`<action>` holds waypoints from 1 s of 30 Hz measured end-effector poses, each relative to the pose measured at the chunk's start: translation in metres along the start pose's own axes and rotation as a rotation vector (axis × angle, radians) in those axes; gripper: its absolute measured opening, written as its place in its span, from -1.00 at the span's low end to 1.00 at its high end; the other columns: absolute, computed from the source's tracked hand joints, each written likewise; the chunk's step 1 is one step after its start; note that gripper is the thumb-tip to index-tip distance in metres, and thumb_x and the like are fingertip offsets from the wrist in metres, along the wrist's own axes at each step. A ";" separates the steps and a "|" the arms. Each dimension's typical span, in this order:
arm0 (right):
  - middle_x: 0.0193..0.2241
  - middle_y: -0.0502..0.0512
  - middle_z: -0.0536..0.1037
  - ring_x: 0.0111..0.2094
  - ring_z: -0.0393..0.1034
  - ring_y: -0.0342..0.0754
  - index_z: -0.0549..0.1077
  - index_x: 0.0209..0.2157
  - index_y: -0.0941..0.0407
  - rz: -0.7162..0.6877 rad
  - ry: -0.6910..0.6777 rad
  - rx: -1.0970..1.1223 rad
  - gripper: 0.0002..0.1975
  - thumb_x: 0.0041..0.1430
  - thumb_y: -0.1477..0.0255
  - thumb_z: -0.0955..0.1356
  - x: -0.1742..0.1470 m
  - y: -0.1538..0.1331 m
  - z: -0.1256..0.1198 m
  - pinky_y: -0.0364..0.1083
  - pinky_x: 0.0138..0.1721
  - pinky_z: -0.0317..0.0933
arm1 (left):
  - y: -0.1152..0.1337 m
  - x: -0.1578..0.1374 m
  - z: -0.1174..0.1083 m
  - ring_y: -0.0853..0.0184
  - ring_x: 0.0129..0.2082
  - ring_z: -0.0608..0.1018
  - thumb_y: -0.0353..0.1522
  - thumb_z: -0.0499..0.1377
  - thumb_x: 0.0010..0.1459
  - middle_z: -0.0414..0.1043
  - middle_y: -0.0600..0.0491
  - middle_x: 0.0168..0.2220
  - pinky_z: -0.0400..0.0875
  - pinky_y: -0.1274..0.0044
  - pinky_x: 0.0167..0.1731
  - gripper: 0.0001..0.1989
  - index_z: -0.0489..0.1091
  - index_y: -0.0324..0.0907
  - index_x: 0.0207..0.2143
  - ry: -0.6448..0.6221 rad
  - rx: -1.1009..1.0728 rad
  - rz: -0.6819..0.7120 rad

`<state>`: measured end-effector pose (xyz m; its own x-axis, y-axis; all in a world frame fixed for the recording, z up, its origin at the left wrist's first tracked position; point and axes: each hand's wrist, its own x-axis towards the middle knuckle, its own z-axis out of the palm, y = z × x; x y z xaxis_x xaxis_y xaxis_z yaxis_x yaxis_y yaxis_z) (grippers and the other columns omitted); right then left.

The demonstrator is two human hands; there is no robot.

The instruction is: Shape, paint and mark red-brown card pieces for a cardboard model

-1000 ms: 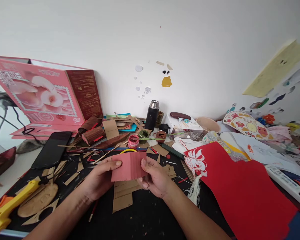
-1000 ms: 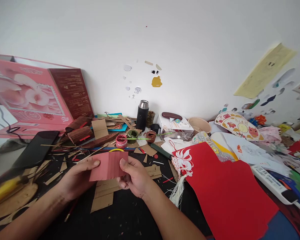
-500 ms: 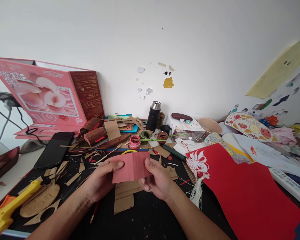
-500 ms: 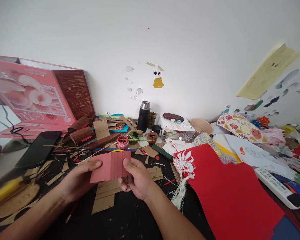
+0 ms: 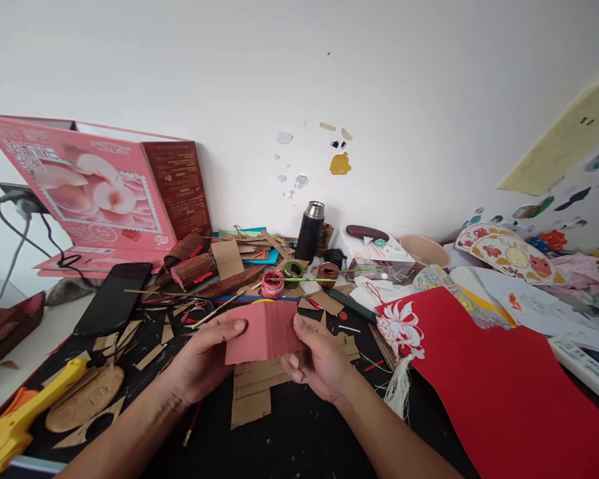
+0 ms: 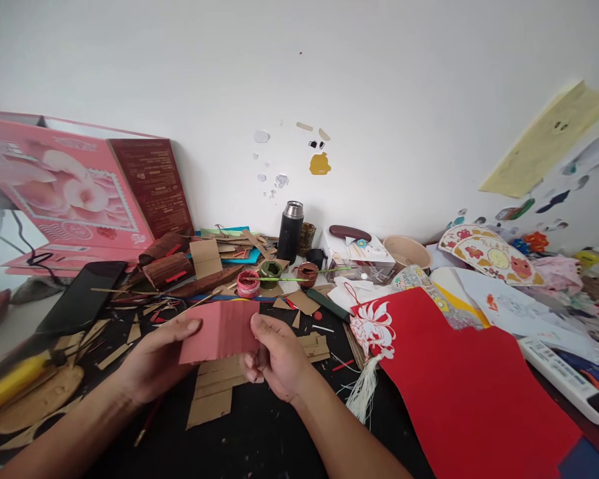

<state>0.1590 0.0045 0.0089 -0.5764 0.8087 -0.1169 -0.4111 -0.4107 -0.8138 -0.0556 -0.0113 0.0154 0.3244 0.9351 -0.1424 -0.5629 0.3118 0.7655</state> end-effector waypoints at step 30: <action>-0.66 -0.07 0.39 -0.69 0.25 -0.19 0.50 -0.37 0.14 -0.189 0.213 -0.150 -0.35 0.16 -0.22 0.51 -0.003 -0.002 0.005 -0.22 -0.68 0.11 | 0.000 0.004 0.008 0.48 -0.59 0.34 -0.20 0.64 -0.06 0.42 0.10 -0.52 0.31 0.63 -0.60 -0.59 0.60 -0.29 -0.34 0.099 -0.044 0.084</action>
<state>0.1581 0.0007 0.0137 -0.3321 0.9414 -0.0593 -0.3789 -0.1907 -0.9056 -0.0484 -0.0094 0.0194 0.1990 0.9697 -0.1420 -0.6185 0.2367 0.7493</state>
